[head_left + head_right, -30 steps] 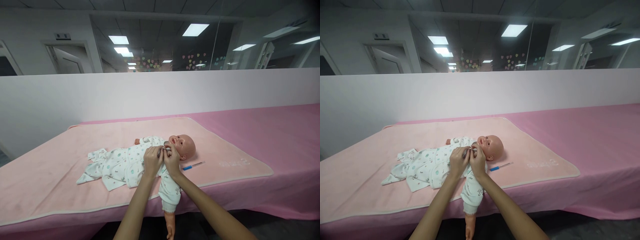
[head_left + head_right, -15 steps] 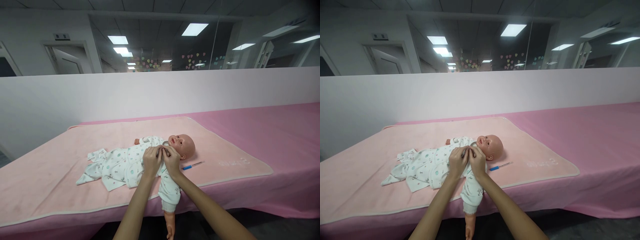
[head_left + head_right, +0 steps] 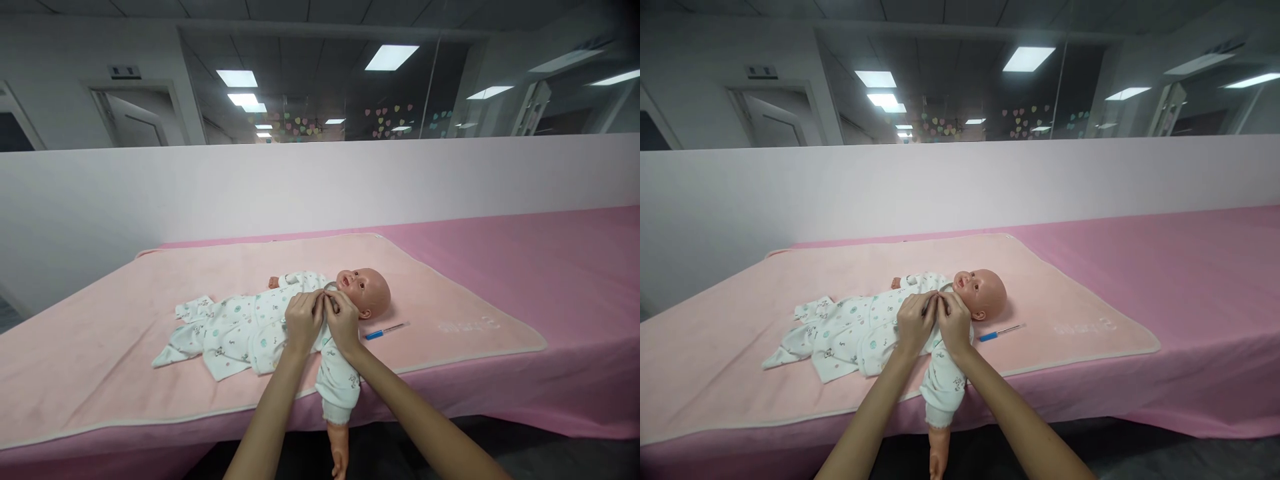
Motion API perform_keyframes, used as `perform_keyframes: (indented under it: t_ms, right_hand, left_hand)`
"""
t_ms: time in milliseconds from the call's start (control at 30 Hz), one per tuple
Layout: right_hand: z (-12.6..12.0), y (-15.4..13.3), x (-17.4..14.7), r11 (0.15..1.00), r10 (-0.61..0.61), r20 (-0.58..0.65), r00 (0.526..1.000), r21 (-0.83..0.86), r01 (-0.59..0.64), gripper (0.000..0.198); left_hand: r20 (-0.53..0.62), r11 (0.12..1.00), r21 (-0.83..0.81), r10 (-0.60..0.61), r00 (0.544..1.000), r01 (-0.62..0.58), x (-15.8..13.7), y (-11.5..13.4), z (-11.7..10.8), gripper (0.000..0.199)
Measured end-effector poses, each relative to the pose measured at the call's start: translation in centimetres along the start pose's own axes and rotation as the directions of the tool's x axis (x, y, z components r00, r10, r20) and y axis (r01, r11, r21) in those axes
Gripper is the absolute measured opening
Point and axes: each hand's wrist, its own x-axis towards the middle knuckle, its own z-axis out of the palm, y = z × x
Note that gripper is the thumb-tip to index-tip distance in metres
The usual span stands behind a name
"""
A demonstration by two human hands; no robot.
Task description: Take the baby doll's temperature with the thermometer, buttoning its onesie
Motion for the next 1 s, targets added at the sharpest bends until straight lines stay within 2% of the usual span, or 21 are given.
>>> perform_keyframes:
  t_ms: [233,400,500,567,667,833,900,1000]
  right_hand:
    - [-0.1,-0.2,-0.2,0.991,0.108,0.008,0.994,0.082,-0.108,0.019]
    - [-0.3,-0.5,-0.2,0.992,0.095,-0.042,0.995,0.083,-0.092,0.020]
    - [-0.3,-0.5,-0.2,0.994,0.071,-0.043,0.997,0.081,-0.067,0.023]
    - [-0.3,-0.3,-0.2,0.996,0.035,-0.034,0.999,0.080,-0.032,0.025]
    - [-0.3,0.1,-0.3,0.997,0.002,-0.011,1.000,0.083,-0.001,0.029]
    - [-0.2,0.4,-0.3,0.995,-0.004,0.003,1.000,0.100,0.004,0.032]
    - [-0.2,0.4,-0.3,0.994,-0.011,0.000,1.000,0.105,0.011,0.032]
    - [-0.1,0.4,-0.3,0.995,-0.010,0.005,1.000,0.103,0.010,0.032]
  left_hand:
    - [0.008,0.996,0.037,0.075,0.997,-0.075,0.1,0.7,-0.6,0.018]
    - [-0.056,0.980,0.130,0.160,0.986,-0.152,0.1,0.1,-1.7,0.016]
    - [-0.173,0.981,0.177,0.108,0.979,-0.077,0.2,-0.5,-2.3,0.014]
    - [-0.200,0.984,0.178,0.060,0.978,-0.024,0.1,-0.8,-2.6,0.013]
    - [-0.124,0.980,0.198,0.038,0.992,-0.013,-0.1,-0.9,-2.8,0.013]
    - [0.094,0.964,0.226,0.122,0.988,-0.141,-0.5,-0.9,-3.4,0.012]
    - [0.118,0.968,0.209,0.118,0.986,-0.141,-0.7,-1.1,-3.7,0.012]
    - [0.072,0.974,0.216,0.057,0.996,-0.071,-0.9,-1.2,-3.9,0.011]
